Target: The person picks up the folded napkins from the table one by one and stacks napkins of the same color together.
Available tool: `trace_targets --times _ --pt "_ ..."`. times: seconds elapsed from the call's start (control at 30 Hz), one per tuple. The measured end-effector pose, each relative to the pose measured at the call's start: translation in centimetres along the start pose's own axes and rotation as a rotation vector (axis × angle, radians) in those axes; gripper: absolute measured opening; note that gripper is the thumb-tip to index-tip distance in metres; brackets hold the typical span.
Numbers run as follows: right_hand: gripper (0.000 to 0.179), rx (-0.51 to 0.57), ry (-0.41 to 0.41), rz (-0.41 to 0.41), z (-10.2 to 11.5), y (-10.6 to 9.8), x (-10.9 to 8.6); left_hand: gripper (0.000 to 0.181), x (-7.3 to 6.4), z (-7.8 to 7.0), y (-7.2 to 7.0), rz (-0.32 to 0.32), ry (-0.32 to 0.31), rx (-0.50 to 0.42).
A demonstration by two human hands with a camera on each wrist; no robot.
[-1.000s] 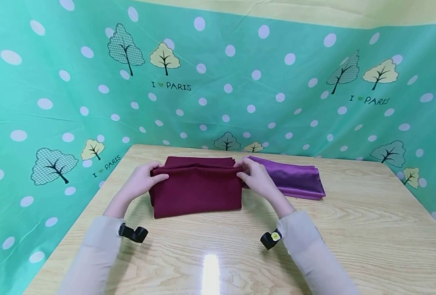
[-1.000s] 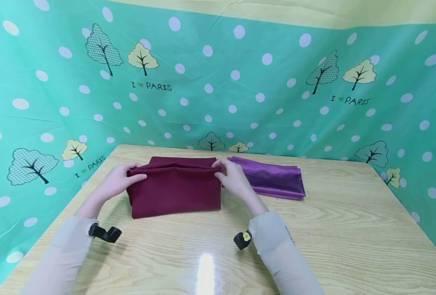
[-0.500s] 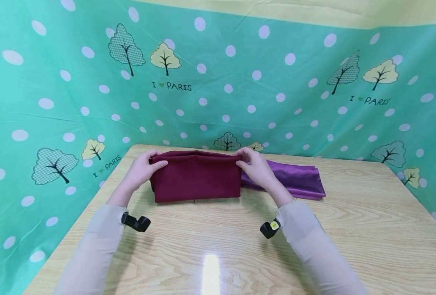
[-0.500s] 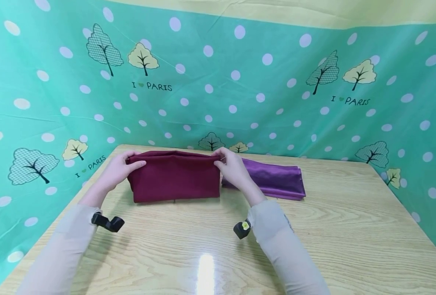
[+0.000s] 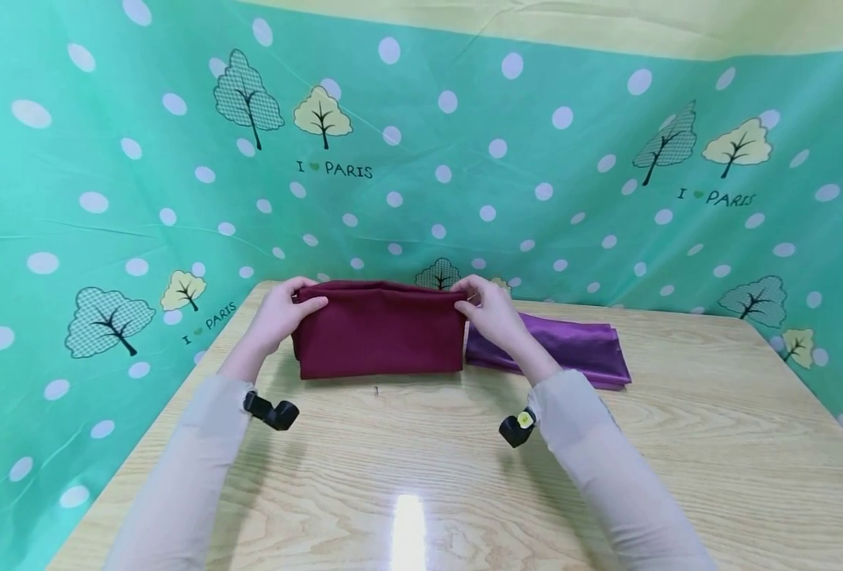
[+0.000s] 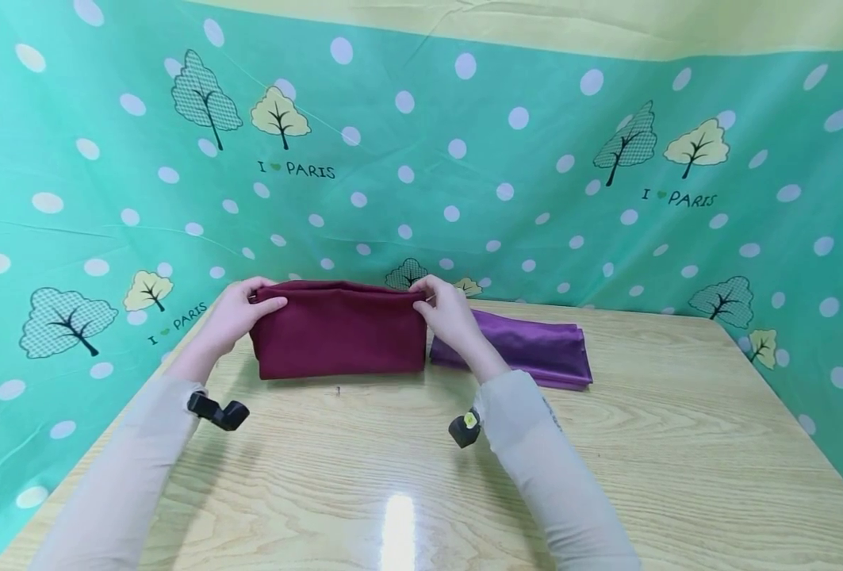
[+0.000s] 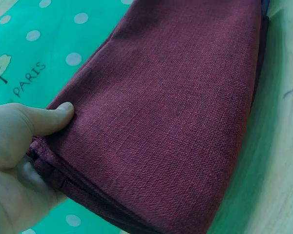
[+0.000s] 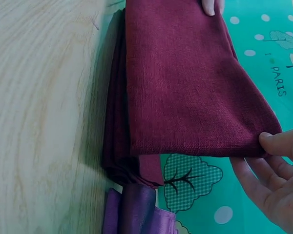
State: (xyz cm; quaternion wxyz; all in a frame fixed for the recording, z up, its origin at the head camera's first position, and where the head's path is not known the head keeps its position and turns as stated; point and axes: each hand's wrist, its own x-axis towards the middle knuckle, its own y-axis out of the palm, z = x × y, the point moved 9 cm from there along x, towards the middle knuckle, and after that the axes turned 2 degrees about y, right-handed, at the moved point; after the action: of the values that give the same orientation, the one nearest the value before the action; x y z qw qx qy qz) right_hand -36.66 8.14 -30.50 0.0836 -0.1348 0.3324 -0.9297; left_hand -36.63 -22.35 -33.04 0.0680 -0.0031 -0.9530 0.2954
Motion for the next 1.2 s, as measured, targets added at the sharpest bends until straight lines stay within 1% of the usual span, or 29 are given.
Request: trace_targets --times 0.13,0.27,0.43,0.7,0.83,0.93,1.2 --pt "0.02 0.002 -0.013 -0.012 0.1 -0.2 0.5 0.038 0.7 -0.2 -0.1 -0.016 -0.009 -0.043" --pt "0.02 -0.007 -0.014 -0.019 -0.1 -0.3 0.9 0.04 1.2 -0.1 -0.1 -0.029 -0.019 -0.065" --pt "0.019 -0.011 0.008 -0.013 -0.6 -0.1 1.5 0.04 1.9 0.2 0.1 -0.037 -0.034 -0.082" --pt "0.02 -0.02 0.047 0.002 -1.4 0.2 2.1 0.041 3.0 0.1 0.4 -0.056 -0.057 -0.115" --pt "0.021 -0.013 0.054 0.019 -1.8 0.6 2.4 0.039 3.3 0.6 0.7 -0.067 -0.072 -0.138" --pt "0.021 -0.03 0.056 0.02 -2.1 0.9 2.5 0.036 3.4 1.1 0.9 -0.075 -0.082 -0.149" --pt "0.02 -0.099 0.047 -0.022 -2.6 1.3 2.8 0.038 3.5 1.8 1.4 -0.094 -0.085 -0.176"
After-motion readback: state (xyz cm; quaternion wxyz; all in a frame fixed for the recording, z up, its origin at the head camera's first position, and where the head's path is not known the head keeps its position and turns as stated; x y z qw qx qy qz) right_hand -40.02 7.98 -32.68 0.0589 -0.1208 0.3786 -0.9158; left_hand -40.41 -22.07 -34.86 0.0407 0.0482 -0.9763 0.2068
